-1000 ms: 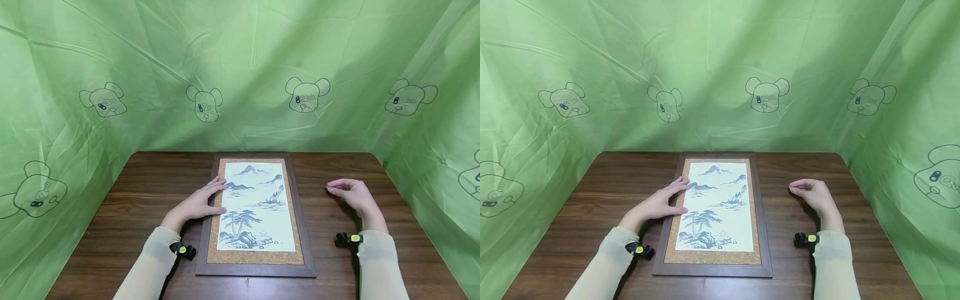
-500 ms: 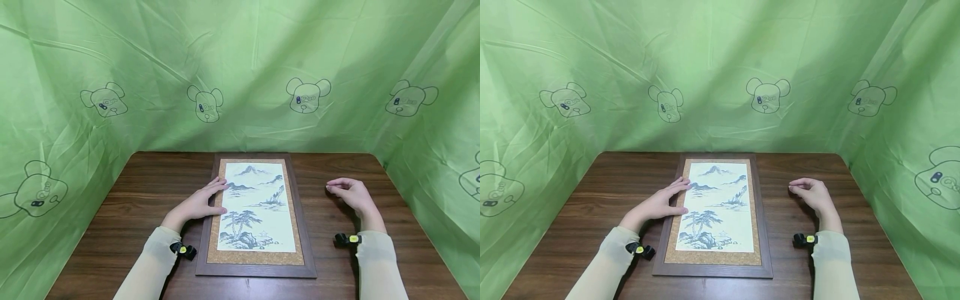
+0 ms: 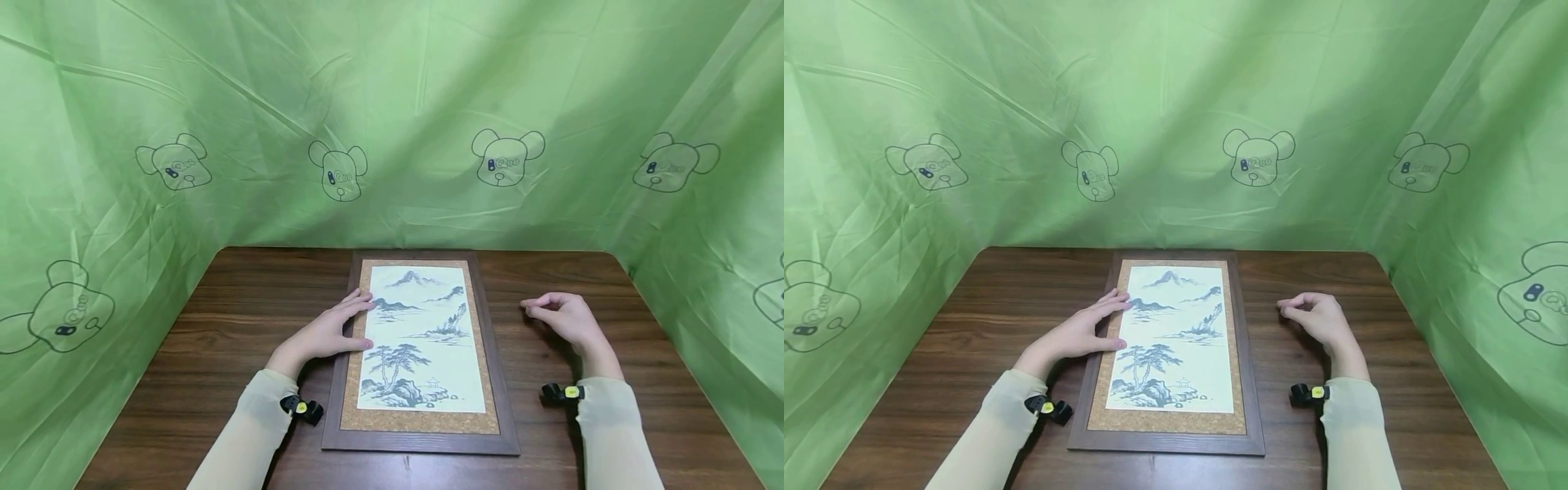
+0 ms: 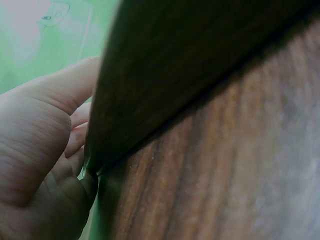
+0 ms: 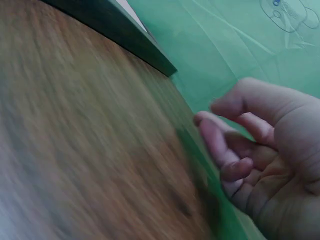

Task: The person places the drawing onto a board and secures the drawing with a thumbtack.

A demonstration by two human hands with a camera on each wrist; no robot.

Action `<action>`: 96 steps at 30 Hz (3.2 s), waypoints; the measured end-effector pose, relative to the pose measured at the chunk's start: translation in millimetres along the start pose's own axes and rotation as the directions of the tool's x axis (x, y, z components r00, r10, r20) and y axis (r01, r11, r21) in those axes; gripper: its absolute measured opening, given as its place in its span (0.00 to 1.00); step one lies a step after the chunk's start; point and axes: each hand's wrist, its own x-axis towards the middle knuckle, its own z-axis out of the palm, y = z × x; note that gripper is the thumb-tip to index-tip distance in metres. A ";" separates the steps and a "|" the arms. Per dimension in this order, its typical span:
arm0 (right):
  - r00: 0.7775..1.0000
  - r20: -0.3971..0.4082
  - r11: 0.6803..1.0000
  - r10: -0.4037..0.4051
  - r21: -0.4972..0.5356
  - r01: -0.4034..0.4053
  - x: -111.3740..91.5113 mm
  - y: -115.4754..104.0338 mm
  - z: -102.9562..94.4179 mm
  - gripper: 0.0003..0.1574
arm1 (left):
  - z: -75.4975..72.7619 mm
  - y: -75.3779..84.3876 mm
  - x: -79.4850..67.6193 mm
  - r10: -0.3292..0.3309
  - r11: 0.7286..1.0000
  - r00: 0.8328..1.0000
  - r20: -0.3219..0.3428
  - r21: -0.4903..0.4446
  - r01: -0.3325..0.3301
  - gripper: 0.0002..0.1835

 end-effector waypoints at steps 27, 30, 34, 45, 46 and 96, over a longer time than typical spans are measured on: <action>0.960 -0.004 0.952 -0.282 -0.130 0.279 68.8 -94.8 80.2 0.09 | 0.7 2.3 1.9 0.007 0.999 1.000 -0.012 -0.038 -0.007 0.46; 0.948 0.021 0.924 -0.316 -0.220 0.313 88.3 -106.7 97.2 0.09 | 1.4 1.9 2.1 0.008 0.999 1.000 -0.013 -0.044 -0.009 0.46; 0.938 0.098 0.890 -0.332 -0.297 0.346 107.7 -117.1 116.1 0.08 | 2.1 0.4 1.7 0.006 0.999 1.000 -0.014 -0.045 -0.007 0.46; 0.911 0.228 0.847 -0.345 -0.343 0.406 130.4 -125.4 148.6 0.06 | 2.8 -3.5 2.5 0.007 0.999 1.000 -0.023 -0.043 -0.008 0.45; 0.909 0.232 0.844 -0.346 -0.347 0.410 131.4 -125.1 150.9 0.06 | 2.8 -3.6 2.7 0.006 0.999 1.000 -0.022 -0.043 -0.007 0.45; 0.909 0.332 0.834 -0.252 -0.401 0.378 131.3 -114.2 151.7 0.09 | 4.4 -1.8 5.7 0.006 0.997 1.000 -0.014 -0.074 -0.007 0.45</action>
